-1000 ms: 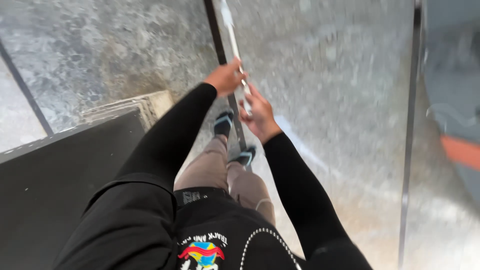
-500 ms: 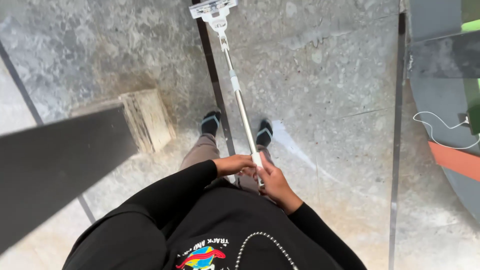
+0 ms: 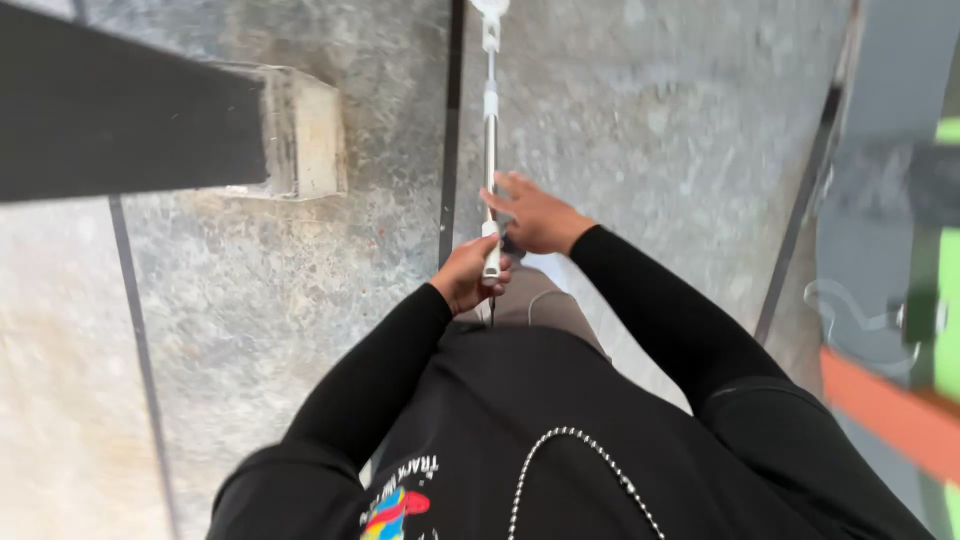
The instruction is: Mopping a tiled corridor floor with a spray mop.
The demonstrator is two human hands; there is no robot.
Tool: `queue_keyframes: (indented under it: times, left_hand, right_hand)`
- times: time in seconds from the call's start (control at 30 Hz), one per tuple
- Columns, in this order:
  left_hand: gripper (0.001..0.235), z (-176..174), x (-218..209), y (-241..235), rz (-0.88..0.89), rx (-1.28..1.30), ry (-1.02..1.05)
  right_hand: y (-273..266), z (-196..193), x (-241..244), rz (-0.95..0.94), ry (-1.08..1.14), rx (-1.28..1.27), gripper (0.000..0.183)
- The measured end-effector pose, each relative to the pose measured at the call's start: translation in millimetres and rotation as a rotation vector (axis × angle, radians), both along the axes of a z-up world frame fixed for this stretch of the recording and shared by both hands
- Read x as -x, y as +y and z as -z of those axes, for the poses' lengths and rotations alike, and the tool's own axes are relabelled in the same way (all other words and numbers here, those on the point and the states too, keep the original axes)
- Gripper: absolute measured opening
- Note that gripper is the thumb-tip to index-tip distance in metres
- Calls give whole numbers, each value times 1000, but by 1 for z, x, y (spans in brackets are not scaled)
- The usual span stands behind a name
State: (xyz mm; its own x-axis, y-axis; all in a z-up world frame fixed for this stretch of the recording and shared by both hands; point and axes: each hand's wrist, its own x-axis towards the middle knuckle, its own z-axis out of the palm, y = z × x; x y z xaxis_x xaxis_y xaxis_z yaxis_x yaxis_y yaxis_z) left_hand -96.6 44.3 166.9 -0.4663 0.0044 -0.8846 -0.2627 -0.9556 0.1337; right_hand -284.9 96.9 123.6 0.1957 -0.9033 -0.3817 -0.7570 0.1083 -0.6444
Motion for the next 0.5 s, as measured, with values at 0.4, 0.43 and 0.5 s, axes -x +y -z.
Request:
queue_keyframes:
  times: [0.4,0.43,0.5]
  left_hand:
    - [21,45,-237,205,-56,236,-160]
    - [21,23,-260,225,-79,239,-162]
    - [21,-28,-305,273,-147,149,-216]
  right_hand:
    - [118,62,-182,-559,-169,8,80]
    - [135,57,-205,-583,-168,11,80]
    - [184,41,-251,-641,-325,-152,87]
